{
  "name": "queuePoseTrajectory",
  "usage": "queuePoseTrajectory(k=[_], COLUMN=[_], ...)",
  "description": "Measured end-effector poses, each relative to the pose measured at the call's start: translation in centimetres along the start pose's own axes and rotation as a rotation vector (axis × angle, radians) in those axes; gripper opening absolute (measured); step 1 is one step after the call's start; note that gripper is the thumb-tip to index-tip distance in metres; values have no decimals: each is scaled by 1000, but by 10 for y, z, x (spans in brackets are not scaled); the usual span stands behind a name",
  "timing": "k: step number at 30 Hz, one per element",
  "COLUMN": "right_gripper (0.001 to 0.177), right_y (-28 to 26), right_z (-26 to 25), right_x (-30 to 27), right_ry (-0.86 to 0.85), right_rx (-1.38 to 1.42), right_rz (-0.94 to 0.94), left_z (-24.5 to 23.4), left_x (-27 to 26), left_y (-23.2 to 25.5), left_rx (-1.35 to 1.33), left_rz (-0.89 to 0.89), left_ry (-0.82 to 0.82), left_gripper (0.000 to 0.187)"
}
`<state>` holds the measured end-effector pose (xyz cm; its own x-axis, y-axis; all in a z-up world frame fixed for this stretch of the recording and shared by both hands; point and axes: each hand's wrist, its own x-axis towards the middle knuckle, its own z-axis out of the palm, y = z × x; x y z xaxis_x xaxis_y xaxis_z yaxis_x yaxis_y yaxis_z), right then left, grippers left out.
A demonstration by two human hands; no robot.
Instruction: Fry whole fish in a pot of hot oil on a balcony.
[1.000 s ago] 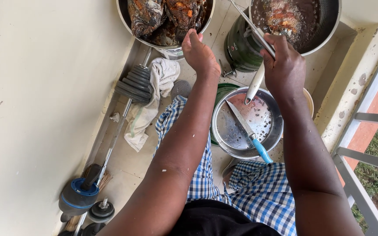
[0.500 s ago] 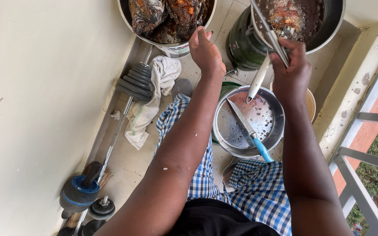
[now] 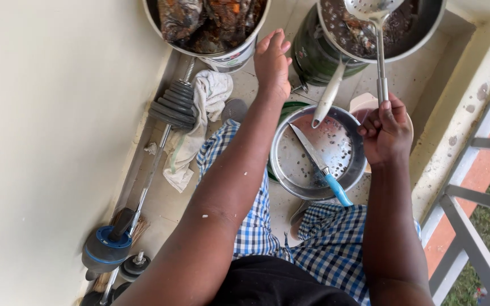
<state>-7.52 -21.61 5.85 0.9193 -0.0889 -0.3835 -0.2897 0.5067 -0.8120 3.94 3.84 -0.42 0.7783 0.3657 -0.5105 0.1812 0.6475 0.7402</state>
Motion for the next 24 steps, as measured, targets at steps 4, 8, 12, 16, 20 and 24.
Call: queuePoseTrajectory(k=[4, 8, 12, 16, 20, 24], right_gripper=[28, 32, 34, 33, 34, 32], right_y=[1, -10, -16, -25, -36, -20], right_z=[-14, -9, -19, -21, -17, -75], right_x=[15, 18, 28, 37, 47, 96], right_ry=[58, 89, 115, 247, 387, 195], right_rx=[-58, -308, -383, -563, -853, -998], right_rz=[-131, -309, -351, -405, -530, -870], left_z=[3, 6, 15, 15, 24, 35], left_x=[-8, -21, -42, -34, -26, -25], left_y=[-2, -5, -6, -31, -45, -46], left_rx=[104, 223, 331, 465, 678, 743], left_rz=[-53, -56, -21, 148, 467, 481], left_ry=[-113, -237, -346, -395, -342, -319], left_gripper=[54, 56, 55, 45, 35, 35])
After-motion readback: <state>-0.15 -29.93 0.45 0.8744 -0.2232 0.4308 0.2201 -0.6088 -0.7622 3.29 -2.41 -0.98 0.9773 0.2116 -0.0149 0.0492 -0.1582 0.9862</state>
